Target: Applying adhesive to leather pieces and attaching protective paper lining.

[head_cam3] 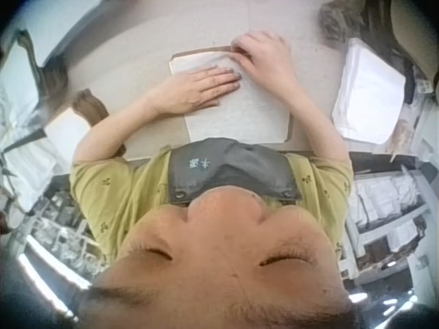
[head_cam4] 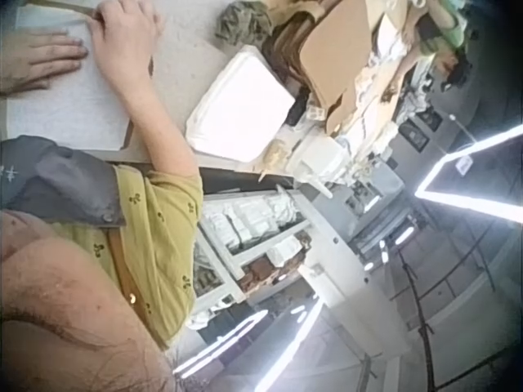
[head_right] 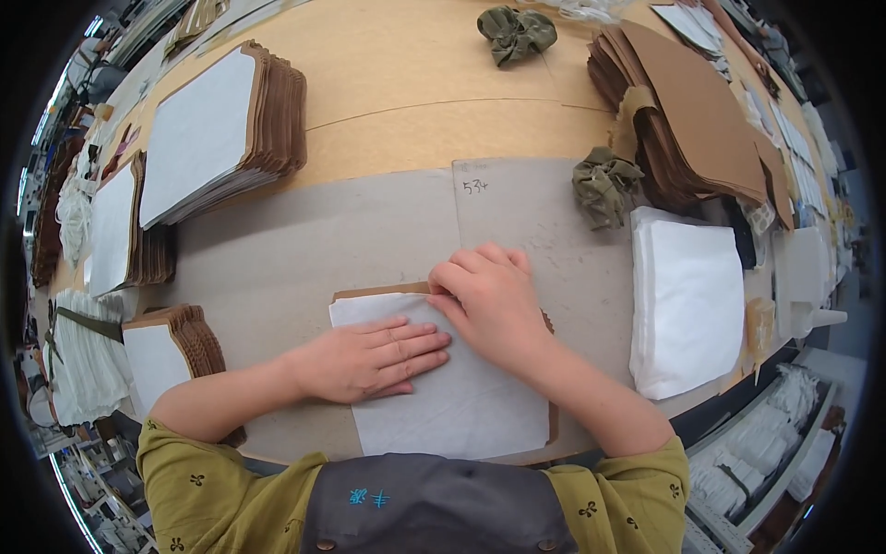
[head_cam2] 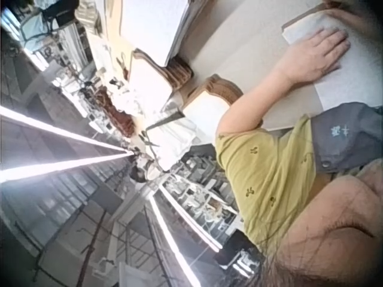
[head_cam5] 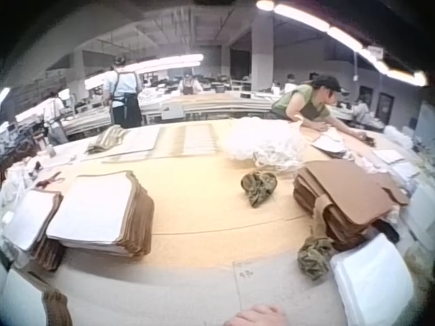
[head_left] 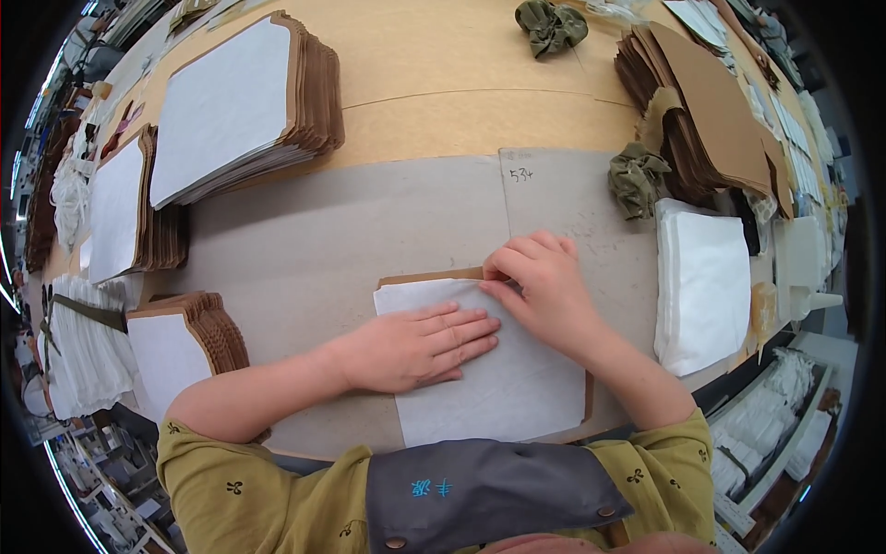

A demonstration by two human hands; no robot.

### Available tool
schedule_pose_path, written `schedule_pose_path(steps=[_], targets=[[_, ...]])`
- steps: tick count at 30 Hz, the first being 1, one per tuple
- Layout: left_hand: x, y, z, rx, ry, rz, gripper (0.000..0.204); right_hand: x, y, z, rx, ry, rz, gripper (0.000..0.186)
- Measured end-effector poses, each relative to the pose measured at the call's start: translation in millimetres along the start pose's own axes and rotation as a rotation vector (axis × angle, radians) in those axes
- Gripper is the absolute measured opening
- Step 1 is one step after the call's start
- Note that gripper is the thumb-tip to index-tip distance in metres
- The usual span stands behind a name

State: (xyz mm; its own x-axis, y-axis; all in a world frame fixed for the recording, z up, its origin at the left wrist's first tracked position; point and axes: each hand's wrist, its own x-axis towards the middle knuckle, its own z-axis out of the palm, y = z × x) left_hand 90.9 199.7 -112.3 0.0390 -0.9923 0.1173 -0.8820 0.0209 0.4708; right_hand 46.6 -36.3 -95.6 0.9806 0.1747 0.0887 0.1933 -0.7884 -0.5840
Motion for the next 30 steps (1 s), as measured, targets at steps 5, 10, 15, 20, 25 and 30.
schedule_pose_path(steps=[5,10,15,20,25,30], targets=[[-1.1,1.1,0.5,-0.001,-0.003,-0.157,0.066,-0.6,1.5,2.5,-0.031,0.019,-0.004,0.008],[1.1,5.5,-3.7,0.019,0.038,-0.299,0.074,-4.1,3.4,-1.2,-0.077,0.054,0.02,0.01],[4.7,12.0,-6.7,0.194,0.018,-0.516,0.083,-24.4,3.0,-19.1,-0.084,0.259,0.021,0.025],[33.5,6.5,2.9,0.095,-0.121,-0.019,0.082,-86.5,2.3,-14.6,-0.093,0.356,0.011,0.031],[71.3,-10.3,1.8,-0.001,-0.184,0.033,0.079,-126.3,-7.1,-5.0,-0.15,0.278,-0.036,0.039],[74.5,-22.2,-11.9,0.203,-0.072,-0.389,0.086,-132.8,-4.0,-0.7,-0.14,0.236,0.002,0.047]])
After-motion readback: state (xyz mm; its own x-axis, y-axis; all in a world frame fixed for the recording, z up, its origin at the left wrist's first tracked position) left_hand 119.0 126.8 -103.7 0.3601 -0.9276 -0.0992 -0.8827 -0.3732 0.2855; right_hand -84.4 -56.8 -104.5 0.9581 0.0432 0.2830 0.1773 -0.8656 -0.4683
